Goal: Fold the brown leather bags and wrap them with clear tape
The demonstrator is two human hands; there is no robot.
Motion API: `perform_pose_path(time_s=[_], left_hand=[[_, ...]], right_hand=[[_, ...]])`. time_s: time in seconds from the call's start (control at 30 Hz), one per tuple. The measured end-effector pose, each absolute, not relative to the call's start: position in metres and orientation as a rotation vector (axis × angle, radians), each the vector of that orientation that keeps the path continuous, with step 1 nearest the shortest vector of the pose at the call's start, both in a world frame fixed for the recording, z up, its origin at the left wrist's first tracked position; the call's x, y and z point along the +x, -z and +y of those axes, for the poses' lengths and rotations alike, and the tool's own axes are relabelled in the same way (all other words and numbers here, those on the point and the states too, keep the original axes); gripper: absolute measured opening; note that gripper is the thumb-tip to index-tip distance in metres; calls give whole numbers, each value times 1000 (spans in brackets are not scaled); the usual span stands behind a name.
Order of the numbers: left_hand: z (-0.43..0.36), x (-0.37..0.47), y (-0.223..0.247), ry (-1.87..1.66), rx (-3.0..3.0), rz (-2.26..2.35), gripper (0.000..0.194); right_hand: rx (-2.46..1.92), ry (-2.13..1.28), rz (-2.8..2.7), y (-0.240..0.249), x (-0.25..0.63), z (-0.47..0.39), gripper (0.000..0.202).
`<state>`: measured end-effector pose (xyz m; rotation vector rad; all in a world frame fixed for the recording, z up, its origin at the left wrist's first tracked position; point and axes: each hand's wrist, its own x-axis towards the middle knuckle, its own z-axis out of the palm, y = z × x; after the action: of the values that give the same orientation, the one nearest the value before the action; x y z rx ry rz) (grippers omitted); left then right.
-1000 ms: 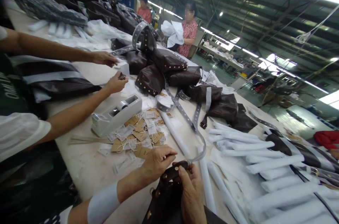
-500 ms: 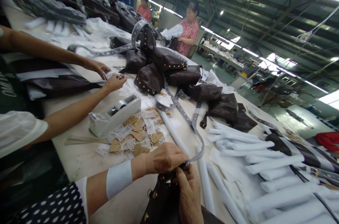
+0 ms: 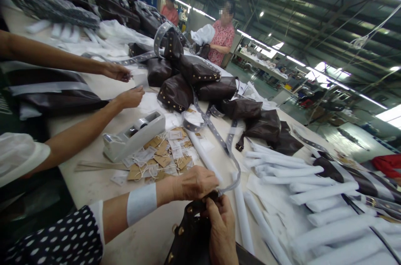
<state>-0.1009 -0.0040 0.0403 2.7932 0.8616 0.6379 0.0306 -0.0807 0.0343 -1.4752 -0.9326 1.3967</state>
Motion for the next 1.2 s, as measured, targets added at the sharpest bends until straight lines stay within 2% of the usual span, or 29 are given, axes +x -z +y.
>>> perform_pose_path(time_s=[0.43,0.67,0.8,0.87,0.93,1.03,1.2], left_hand=[[-5,-104,-50,-662,2975,533,9],[-3,-101,-63,-449,2868,667,10],[0,-101,-60,-524,2305,1016,8],[-2,-104,-53,-558,2006,1131,19],[-8,-108,-44,-530,1679,1071,31],[-27,-114,-30,-466,1165,812,35],[-57,-109,-23,-763,731,629,33]], right_hand=[[-1532,-1299,-1040,-39,28,-82,42],[-1509,-1213,-1028,-36,22,-85,35],[-1481,-1296,-987,-31,27,-86,37],[-1454,-1378,-942,-29,30,-86,39],[-1413,-1444,-890,-28,30,-86,42],[-1352,-1461,-834,-28,30,-85,46],[-1497,-1323,-1120,-34,36,-84,38]])
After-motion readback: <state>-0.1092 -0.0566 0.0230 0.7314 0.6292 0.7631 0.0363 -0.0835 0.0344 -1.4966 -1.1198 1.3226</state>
